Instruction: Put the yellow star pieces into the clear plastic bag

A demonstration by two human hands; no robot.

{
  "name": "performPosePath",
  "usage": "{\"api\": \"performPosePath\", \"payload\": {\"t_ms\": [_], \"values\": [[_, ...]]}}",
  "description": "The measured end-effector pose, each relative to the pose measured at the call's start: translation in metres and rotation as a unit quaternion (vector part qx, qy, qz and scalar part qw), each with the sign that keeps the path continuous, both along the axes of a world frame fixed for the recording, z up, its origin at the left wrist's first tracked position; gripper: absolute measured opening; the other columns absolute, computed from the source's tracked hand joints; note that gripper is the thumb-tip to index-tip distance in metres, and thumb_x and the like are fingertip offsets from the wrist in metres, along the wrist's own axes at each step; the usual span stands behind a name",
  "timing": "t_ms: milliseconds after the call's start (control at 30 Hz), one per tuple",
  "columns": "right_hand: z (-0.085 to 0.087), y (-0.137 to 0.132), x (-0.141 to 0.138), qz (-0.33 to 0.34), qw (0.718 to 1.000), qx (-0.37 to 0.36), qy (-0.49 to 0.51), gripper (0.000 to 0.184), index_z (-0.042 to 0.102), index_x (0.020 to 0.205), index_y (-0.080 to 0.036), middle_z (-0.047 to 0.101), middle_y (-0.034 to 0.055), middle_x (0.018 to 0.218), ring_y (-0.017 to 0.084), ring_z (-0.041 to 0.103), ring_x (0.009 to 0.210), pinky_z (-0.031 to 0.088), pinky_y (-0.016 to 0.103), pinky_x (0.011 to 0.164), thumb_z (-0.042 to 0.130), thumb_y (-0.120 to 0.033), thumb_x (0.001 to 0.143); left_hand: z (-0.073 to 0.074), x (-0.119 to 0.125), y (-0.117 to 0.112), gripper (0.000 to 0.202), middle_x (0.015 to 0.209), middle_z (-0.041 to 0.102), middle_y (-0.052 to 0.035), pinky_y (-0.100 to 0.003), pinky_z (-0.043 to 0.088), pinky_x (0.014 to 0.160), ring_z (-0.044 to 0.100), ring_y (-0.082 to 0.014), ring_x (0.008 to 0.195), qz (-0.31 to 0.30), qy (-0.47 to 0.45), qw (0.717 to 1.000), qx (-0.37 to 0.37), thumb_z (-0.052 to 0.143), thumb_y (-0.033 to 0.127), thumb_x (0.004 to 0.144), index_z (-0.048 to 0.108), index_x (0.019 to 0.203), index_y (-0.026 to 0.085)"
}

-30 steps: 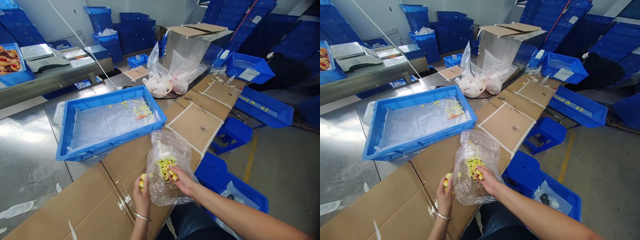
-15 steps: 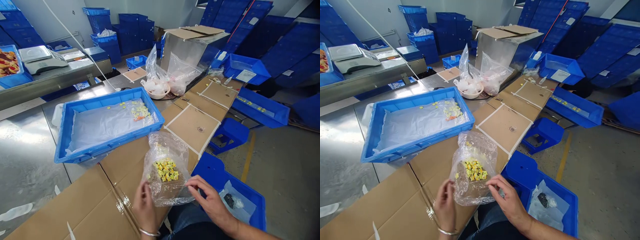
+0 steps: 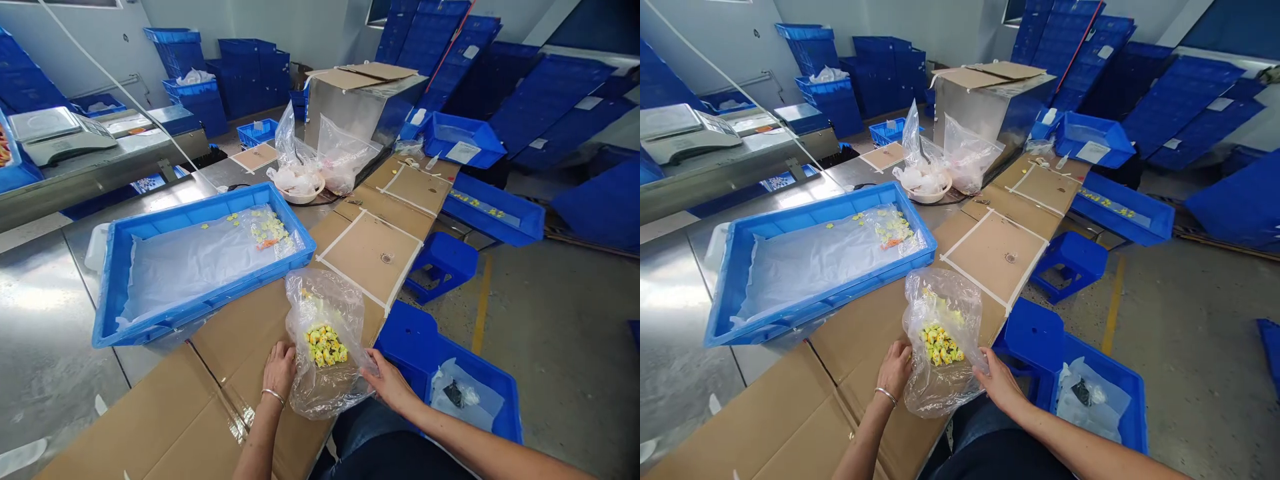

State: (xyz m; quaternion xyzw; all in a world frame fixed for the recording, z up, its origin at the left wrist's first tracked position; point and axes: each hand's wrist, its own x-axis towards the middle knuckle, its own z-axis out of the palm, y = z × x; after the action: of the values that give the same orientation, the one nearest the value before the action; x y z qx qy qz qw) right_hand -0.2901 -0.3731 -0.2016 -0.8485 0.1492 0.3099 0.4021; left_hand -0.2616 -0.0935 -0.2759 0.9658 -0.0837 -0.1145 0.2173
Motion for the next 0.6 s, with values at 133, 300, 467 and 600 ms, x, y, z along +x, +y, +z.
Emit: {"api": "performPosePath", "payload": {"t_ms": [133, 300, 467, 600], "values": [[0.021, 0.008, 0.009, -0.03, 0.999, 0.027, -0.004, 0.08, 0.04, 0.134, -0.011, 0.063, 0.0144, 0.106, 0.018, 0.06, 0.061, 0.054, 0.036, 0.061, 0.031, -0.065, 0.076, 0.003, -0.011, 0.009, 0.013, 0.093, 0.063, -0.0077, -0.034, 0.055, 0.079, 0.062, -0.0216, 0.088, 0.13, -0.086, 0.988, -0.002, 0.053, 0.016, 0.092, 0.066, 0.091, 0.015], [0.046, 0.018, 0.02, -0.074, 0.994, 0.08, -0.019, 0.087, 0.043, 0.133, -0.01, 0.06, 0.0087, 0.092, 0.02, 0.062, 0.063, 0.058, 0.039, 0.062, 0.036, -0.072, 0.072, 0.079, -0.031, -0.014, 0.01, 0.096, 0.059, -0.0022, -0.02, 0.051, 0.07, 0.058, -0.0093, 0.077, 0.237, -0.288, 0.913, -0.166, 0.058, 0.024, 0.093, 0.059, 0.101, 0.019], [0.064, 0.025, 0.027, -0.09, 0.989, 0.109, -0.039, 0.082, 0.04, 0.136, -0.014, 0.06, 0.0063, 0.087, 0.02, 0.061, 0.065, 0.058, 0.037, 0.059, 0.041, -0.069, 0.075, 0.111, -0.032, -0.05, 0.044, 0.132, 0.056, -0.011, -0.045, 0.047, 0.101, 0.052, -0.0262, 0.122, 0.181, -0.313, 0.932, -0.021, 0.06, 0.037, 0.091, 0.048, 0.132, 0.023], [0.078, 0.026, 0.035, -0.062, 0.989, 0.102, -0.085, 0.082, 0.029, 0.149, -0.016, 0.063, 0.0041, 0.081, 0.019, 0.058, 0.063, 0.055, 0.035, 0.061, 0.034, -0.063, 0.082, 0.079, -0.028, -0.025, 0.067, 0.128, 0.058, -0.0203, -0.053, 0.049, 0.089, 0.059, -0.0361, 0.113, 0.319, -0.028, 0.946, -0.043, 0.048, 0.033, 0.094, 0.02, 0.153, 0.016]]}}
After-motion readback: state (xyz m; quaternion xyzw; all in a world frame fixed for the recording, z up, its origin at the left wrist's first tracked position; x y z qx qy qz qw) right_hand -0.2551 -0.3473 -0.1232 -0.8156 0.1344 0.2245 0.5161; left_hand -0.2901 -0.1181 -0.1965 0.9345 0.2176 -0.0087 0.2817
